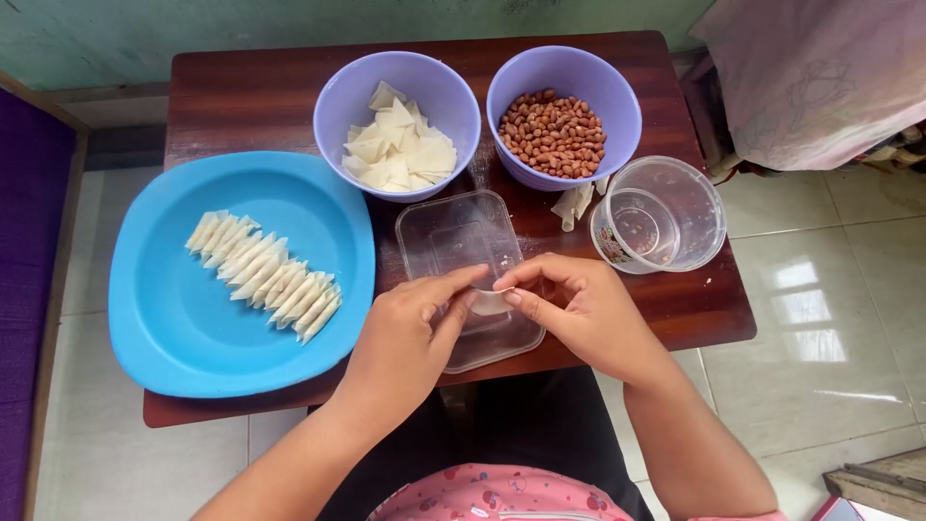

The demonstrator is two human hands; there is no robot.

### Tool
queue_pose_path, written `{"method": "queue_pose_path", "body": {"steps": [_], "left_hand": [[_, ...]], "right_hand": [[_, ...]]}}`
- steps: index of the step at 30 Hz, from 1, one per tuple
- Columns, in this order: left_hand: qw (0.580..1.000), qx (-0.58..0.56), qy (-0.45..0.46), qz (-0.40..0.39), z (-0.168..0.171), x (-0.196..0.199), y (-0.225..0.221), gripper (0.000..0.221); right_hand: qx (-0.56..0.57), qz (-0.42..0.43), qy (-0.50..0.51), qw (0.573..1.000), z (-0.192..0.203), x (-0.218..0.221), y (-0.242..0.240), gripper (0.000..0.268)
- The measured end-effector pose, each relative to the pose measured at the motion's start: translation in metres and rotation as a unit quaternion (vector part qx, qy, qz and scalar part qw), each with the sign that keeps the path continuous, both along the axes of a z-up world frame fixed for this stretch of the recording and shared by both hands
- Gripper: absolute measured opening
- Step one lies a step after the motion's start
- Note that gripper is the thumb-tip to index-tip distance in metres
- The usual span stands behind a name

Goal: Wrapping individual peanuts in small square wrappers and rolling them into snacks.

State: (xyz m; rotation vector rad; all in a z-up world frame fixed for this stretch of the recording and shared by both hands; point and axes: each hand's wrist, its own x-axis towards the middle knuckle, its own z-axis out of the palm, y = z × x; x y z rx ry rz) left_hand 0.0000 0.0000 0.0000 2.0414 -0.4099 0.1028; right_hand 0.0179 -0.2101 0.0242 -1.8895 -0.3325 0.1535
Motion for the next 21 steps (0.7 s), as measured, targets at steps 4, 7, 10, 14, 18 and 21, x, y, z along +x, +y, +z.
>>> {"method": "queue_pose_path", "body": {"steps": [4, 7, 10, 14, 18, 21], "left_hand": [[0.997, -0.052, 0.048, 0.006, 0.009, -0.002, -0.005, 0.029], [0.995, -0.081, 0.046, 0.022, 0.004, 0.0, -0.006, 0.028], [0.993, -0.104, 0.038, 0.03, -0.001, 0.002, -0.006, 0.026], [0.993, -0.107, 0.02, 0.035, 0.0, 0.001, -0.007, 0.026], [0.991, -0.124, 0.023, 0.036, 0.001, -0.001, -0.008, 0.025], [0.99, -0.128, 0.036, 0.043, 0.001, -0.004, -0.008, 0.026]], "right_hand": [[-0.01, 0.009, -0.048, 0.999, -0.013, 0.003, -0.005, 0.01], [-0.01, 0.04, -0.062, 0.997, -0.02, 0.003, -0.007, 0.028], [0.011, 0.039, -0.073, 0.996, -0.029, 0.005, -0.005, 0.008], [0.086, 0.0, -0.03, 0.996, -0.036, 0.002, -0.004, 0.006], [0.136, -0.035, 0.026, 0.99, -0.048, 0.0, -0.004, 0.009], [0.14, -0.045, 0.038, 0.988, -0.044, -0.001, -0.001, 0.01]]}}
